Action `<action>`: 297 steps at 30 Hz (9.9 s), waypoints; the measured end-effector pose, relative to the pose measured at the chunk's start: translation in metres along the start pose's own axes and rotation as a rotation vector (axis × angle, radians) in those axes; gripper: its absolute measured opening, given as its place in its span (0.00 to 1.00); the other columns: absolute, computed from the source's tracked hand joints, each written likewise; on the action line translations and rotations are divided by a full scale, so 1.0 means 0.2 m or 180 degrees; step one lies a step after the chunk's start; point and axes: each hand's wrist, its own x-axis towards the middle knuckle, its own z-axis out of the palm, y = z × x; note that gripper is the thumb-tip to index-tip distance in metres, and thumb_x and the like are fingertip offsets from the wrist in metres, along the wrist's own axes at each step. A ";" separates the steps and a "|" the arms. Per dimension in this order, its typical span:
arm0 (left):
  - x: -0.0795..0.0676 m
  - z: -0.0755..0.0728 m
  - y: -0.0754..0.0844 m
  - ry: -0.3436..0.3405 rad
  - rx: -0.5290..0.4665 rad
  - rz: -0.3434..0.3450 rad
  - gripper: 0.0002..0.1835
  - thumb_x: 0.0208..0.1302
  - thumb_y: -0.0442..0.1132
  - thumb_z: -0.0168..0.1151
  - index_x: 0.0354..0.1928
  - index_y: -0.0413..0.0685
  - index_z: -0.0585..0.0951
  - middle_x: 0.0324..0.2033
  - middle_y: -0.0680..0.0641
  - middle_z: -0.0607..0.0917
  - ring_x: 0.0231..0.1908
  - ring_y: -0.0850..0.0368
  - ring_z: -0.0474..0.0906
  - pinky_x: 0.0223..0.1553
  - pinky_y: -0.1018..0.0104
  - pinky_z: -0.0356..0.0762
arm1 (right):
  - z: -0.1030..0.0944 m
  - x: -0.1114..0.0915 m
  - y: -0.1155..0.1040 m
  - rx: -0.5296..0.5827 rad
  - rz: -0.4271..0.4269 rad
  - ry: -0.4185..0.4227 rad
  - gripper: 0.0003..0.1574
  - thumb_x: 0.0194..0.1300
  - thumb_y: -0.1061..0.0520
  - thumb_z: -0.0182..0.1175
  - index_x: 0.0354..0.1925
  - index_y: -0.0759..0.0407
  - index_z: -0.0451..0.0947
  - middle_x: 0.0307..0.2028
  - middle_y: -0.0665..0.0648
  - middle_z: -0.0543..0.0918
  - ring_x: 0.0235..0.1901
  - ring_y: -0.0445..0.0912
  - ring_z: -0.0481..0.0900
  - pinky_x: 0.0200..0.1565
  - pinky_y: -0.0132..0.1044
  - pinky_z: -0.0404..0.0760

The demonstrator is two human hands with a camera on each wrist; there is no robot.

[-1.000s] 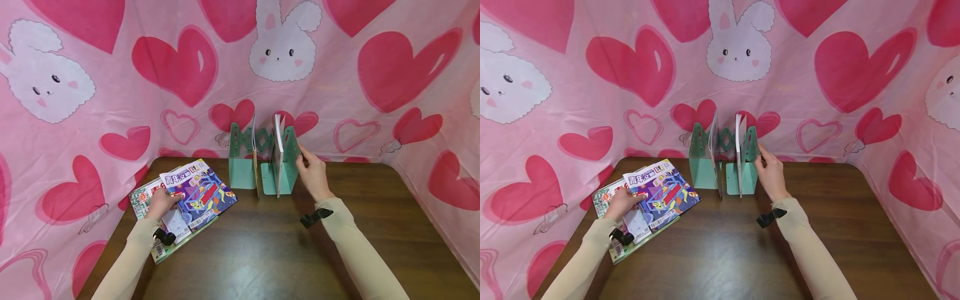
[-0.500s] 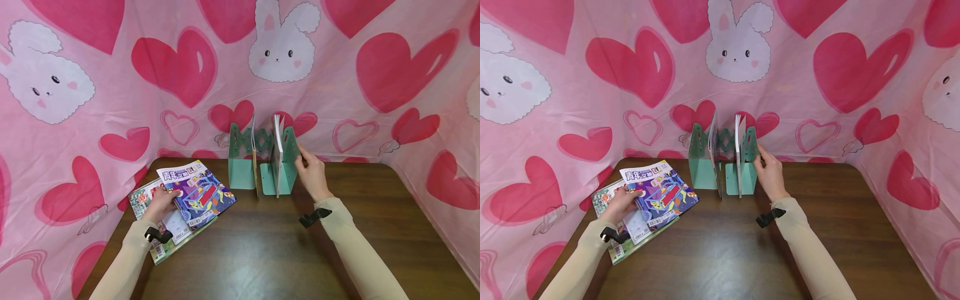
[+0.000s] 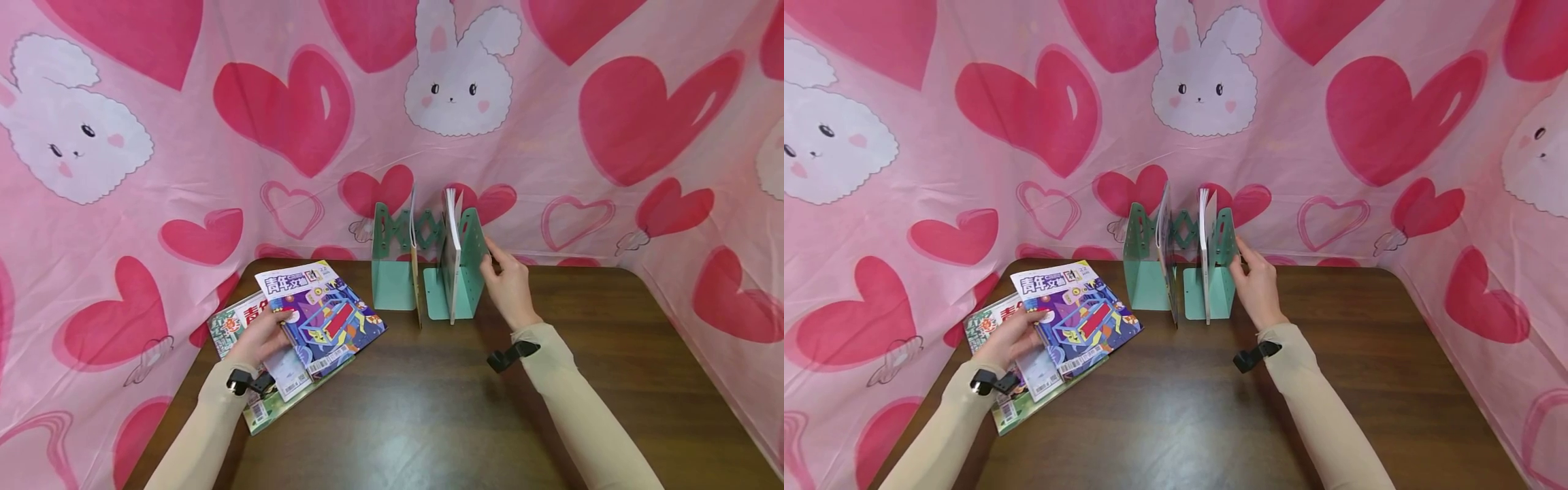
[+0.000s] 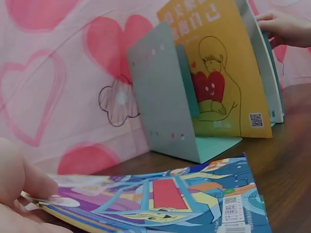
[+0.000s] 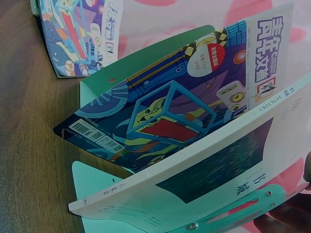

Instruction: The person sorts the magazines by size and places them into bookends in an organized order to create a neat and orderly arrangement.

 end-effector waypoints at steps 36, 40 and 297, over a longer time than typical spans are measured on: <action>-0.22 0.36 -0.01 0.0438 0.0480 0.1032 0.38 0.80 0.25 0.34 0.84 0.64 0.45 0.78 0.41 0.60 0.69 0.46 0.67 0.62 0.58 0.76 | 0.01 -0.01 0.01 0.0057 0.0033 -0.0013 0.27 0.75 0.64 0.57 0.69 0.64 0.75 0.60 0.68 0.83 0.39 0.55 0.80 0.39 0.15 0.68; -0.25 0.40 -0.01 0.0478 0.0620 0.1167 0.38 0.81 0.25 0.36 0.83 0.65 0.47 0.77 0.42 0.63 0.69 0.45 0.70 0.59 0.59 0.79 | 0.01 0.00 0.02 0.0046 0.0014 0.0005 0.26 0.75 0.64 0.56 0.69 0.65 0.76 0.58 0.68 0.84 0.36 0.54 0.79 0.36 0.18 0.68; 0.04 1.35 -0.50 0.0665 0.3094 0.3995 0.34 0.72 0.27 0.63 0.76 0.35 0.62 0.66 0.35 0.67 0.63 0.43 0.73 0.61 0.56 0.79 | 0.02 0.00 0.00 0.0183 0.0141 0.0116 0.26 0.73 0.65 0.56 0.67 0.62 0.78 0.58 0.66 0.85 0.42 0.54 0.81 0.39 0.14 0.68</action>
